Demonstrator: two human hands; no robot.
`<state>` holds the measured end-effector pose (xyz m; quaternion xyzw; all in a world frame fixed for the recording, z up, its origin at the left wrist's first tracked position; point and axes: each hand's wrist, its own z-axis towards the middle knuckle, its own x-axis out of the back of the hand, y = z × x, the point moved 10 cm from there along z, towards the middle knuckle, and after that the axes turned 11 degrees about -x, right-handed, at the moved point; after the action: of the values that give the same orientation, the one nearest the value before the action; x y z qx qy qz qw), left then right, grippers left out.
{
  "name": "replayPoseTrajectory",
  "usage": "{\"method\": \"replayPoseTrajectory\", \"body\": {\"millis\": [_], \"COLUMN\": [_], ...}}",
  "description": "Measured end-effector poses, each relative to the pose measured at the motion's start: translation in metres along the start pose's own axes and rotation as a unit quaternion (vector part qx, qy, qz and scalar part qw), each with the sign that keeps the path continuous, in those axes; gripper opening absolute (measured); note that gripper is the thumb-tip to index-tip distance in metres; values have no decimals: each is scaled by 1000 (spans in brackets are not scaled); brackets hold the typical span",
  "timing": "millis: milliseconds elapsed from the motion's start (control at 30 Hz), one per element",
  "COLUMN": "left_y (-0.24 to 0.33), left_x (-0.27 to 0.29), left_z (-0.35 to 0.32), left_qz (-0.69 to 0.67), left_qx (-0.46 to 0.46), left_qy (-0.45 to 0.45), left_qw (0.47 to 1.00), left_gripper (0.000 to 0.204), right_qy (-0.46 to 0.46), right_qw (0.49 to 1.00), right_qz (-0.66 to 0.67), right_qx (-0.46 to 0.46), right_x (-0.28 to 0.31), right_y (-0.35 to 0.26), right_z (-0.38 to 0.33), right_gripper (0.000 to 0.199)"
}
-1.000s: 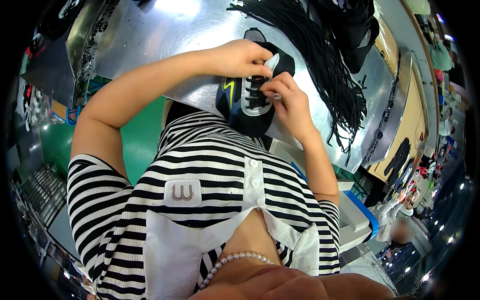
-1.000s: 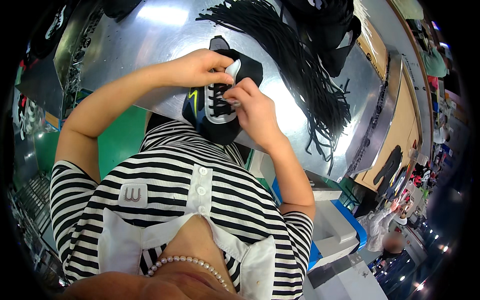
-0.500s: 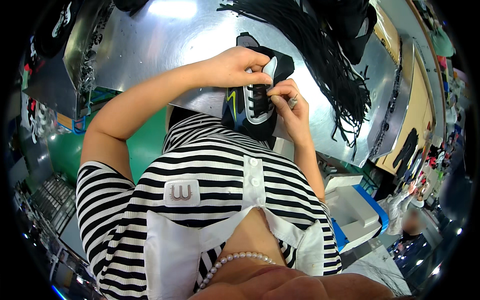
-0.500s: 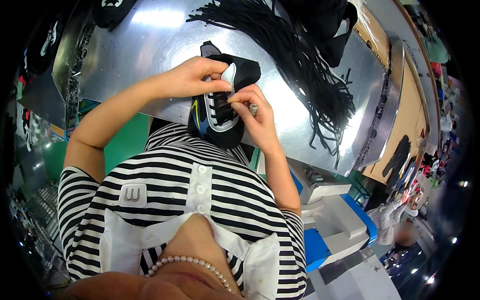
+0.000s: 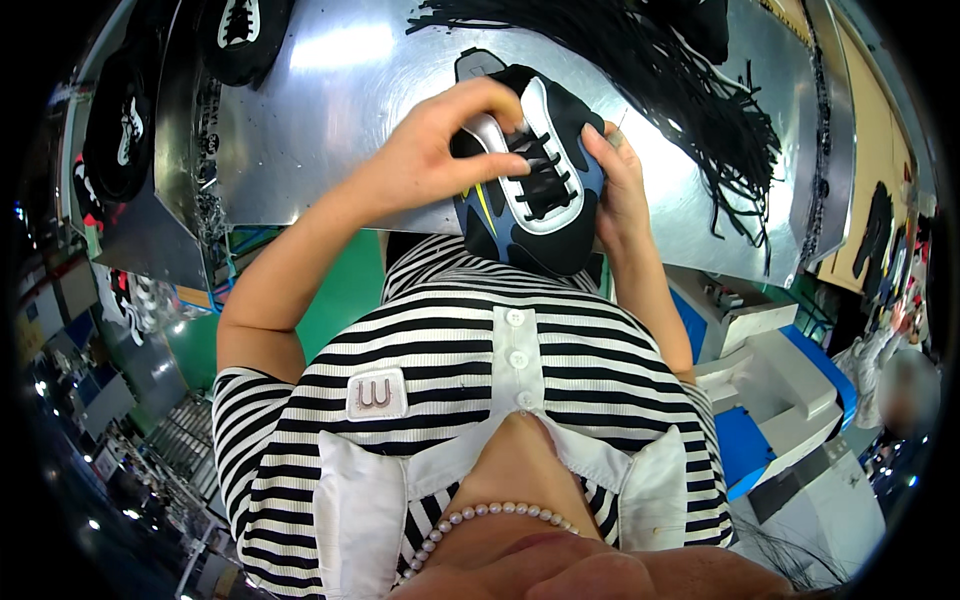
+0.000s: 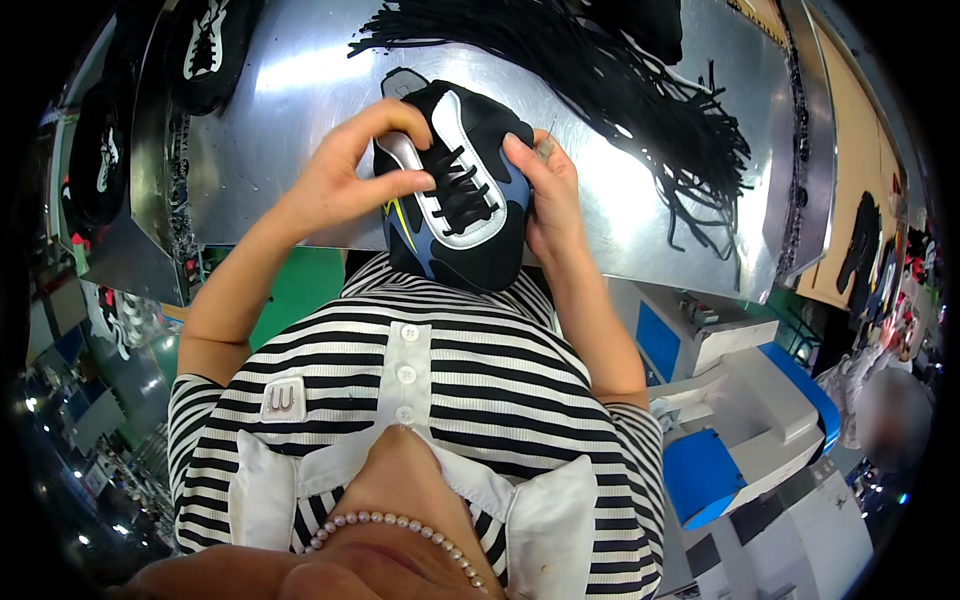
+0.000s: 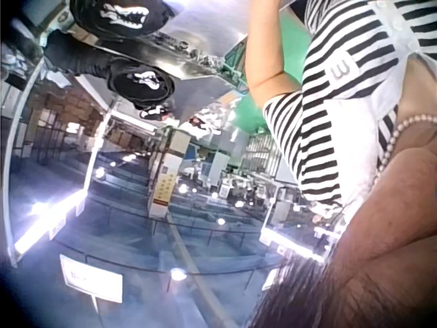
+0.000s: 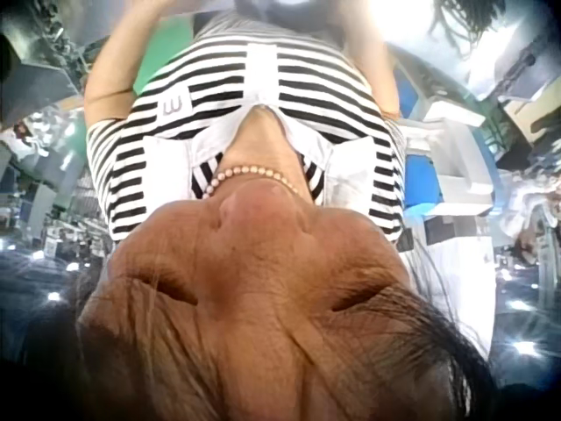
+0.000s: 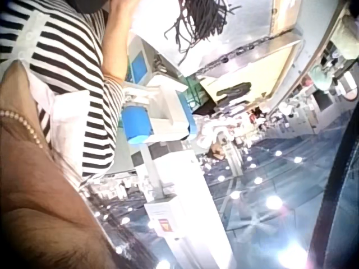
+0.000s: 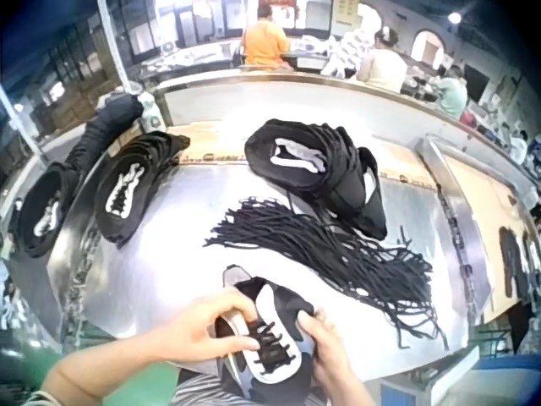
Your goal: The person laces a shoe on a metal workbench. The person pulls a black lace through the eyelets of a sneaker upper, using a small metal tool to help thread it, and sets the laced shoe aside to reach for another upper.
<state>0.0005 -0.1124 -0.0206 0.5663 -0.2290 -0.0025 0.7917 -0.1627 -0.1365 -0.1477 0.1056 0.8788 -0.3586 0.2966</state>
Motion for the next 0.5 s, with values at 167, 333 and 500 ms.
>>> {"method": "replayPoseTrajectory", "body": {"millis": [167, 333, 500], "left_y": [1, 15, 26], "left_x": [-6, -11, -13], "left_z": [0, 4, 5], "left_qz": [66, 190, 233], "left_qx": [26, -12, -25], "left_qy": [11, -19, -18], "left_qw": [997, 982, 972], "left_gripper": [16, 17, 18], "right_qy": [6, 19, 30], "right_qw": [999, 998, 997], "right_qz": [-40, -62, -73], "right_qx": [15, 21, 11], "right_x": [-13, -16, -15], "right_y": [-8, -9, -6], "right_z": [-10, -15, -13], "right_gripper": [24, 25, 23]}}
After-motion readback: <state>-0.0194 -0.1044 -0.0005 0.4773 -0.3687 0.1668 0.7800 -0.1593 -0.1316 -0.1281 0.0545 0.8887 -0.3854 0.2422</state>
